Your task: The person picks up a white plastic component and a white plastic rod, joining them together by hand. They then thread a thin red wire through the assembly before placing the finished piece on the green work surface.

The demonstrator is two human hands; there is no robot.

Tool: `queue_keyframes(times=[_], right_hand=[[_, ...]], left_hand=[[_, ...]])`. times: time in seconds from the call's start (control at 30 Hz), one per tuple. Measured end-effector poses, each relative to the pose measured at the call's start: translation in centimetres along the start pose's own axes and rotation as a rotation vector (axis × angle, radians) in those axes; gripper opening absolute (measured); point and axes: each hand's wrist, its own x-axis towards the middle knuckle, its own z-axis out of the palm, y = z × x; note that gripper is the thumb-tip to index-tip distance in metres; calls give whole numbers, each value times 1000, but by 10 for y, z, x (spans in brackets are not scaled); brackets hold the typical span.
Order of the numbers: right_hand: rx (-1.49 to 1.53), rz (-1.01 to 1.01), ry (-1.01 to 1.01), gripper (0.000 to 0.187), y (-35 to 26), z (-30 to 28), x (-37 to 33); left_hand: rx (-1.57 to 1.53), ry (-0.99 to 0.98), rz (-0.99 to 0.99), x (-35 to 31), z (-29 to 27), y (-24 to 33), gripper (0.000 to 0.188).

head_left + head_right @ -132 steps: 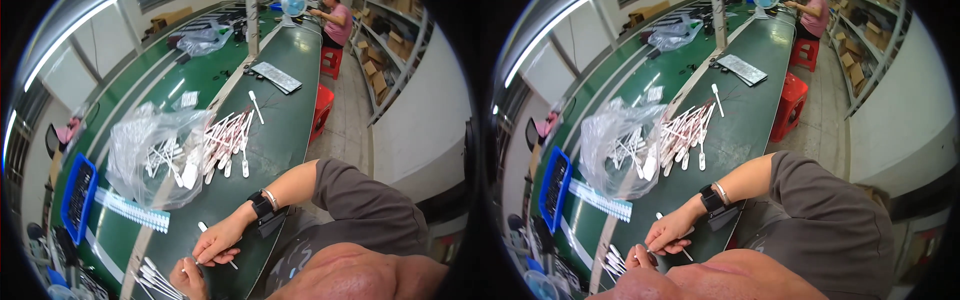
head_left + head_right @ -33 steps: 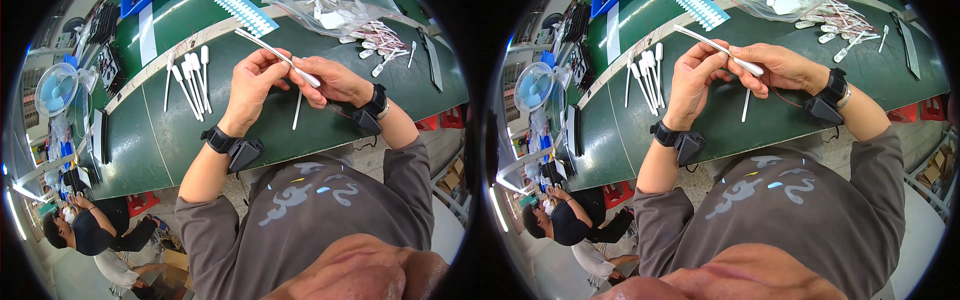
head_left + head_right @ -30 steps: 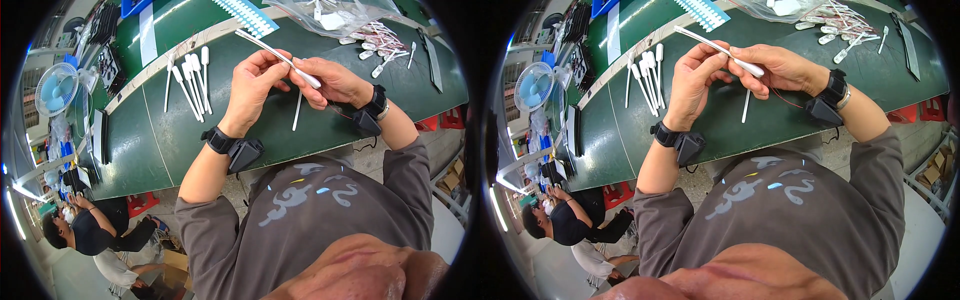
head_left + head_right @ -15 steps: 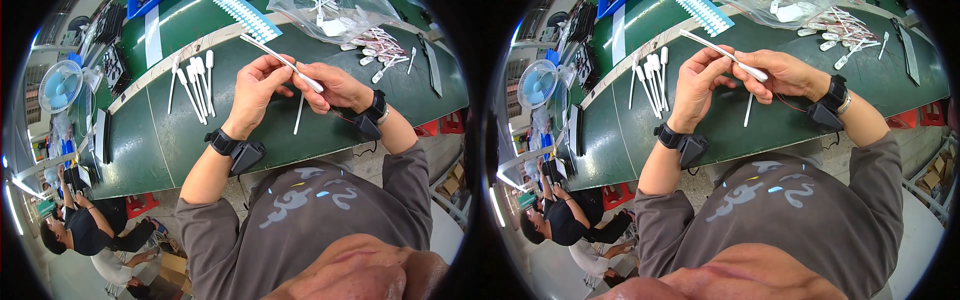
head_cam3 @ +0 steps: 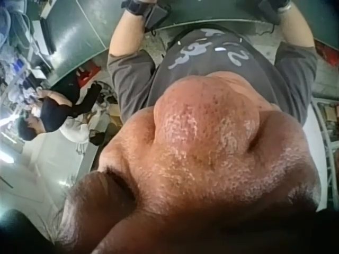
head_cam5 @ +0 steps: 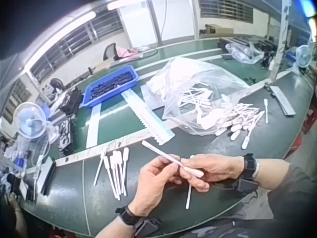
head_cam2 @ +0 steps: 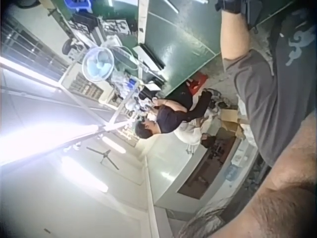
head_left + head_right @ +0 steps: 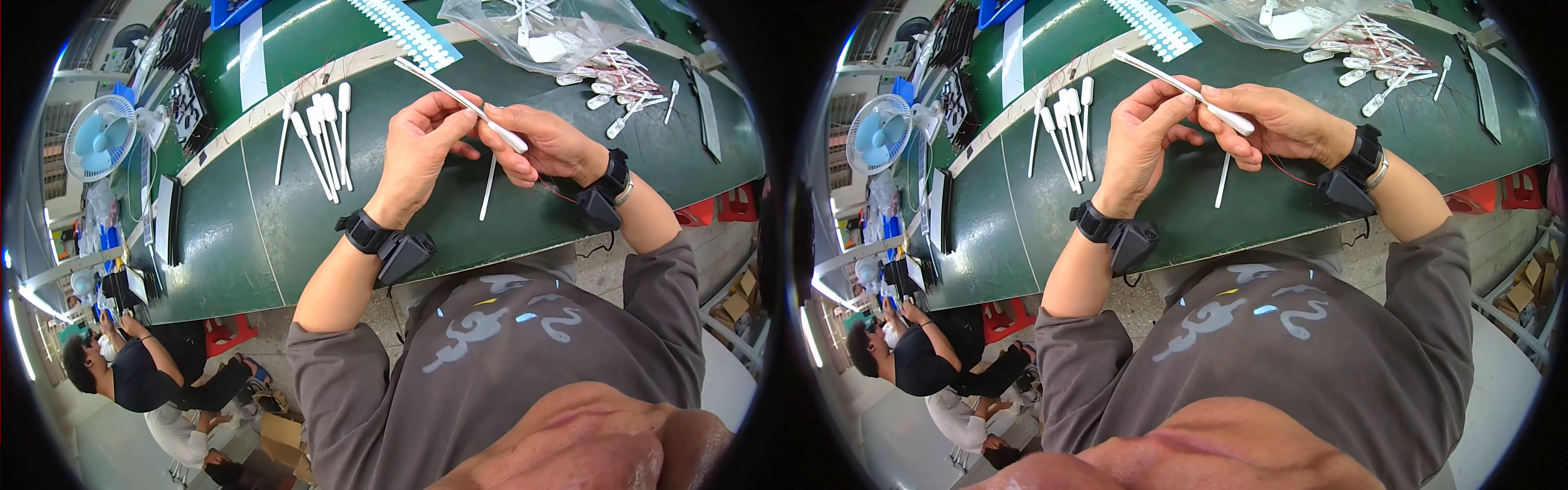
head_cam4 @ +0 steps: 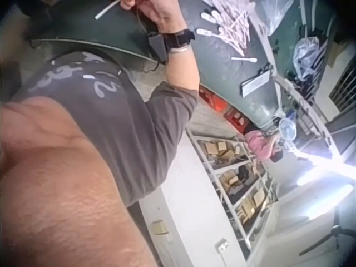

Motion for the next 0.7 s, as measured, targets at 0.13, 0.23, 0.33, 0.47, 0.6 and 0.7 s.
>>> queue_keyframes(times=[0.13, 0.23, 0.33, 0.47, 0.6, 0.7], right_hand=[[-24, 3, -10, 44, 1, -2, 1], [-65, 17, -53, 44, 1, -6, 3], [-72, 55, -94, 44, 0, -7, 3], [-34, 56, -94, 44, 1, -9, 4], [29, 41, -126, 42, -1, -12, 2], [35, 45, -99, 43, -1, -9, 2]], left_hand=[[6, 17, 5, 0, 1, -1, 20], [7, 25, 3, 0, 1, -2, 19], [6, 28, -1, -1, 1, -3, 18], [18, 14, 7, 0, 0, -2, 20], [10, -11, 2, 2, -2, -1, 21], [-1, -25, 7, 2, -3, -2, 23]])
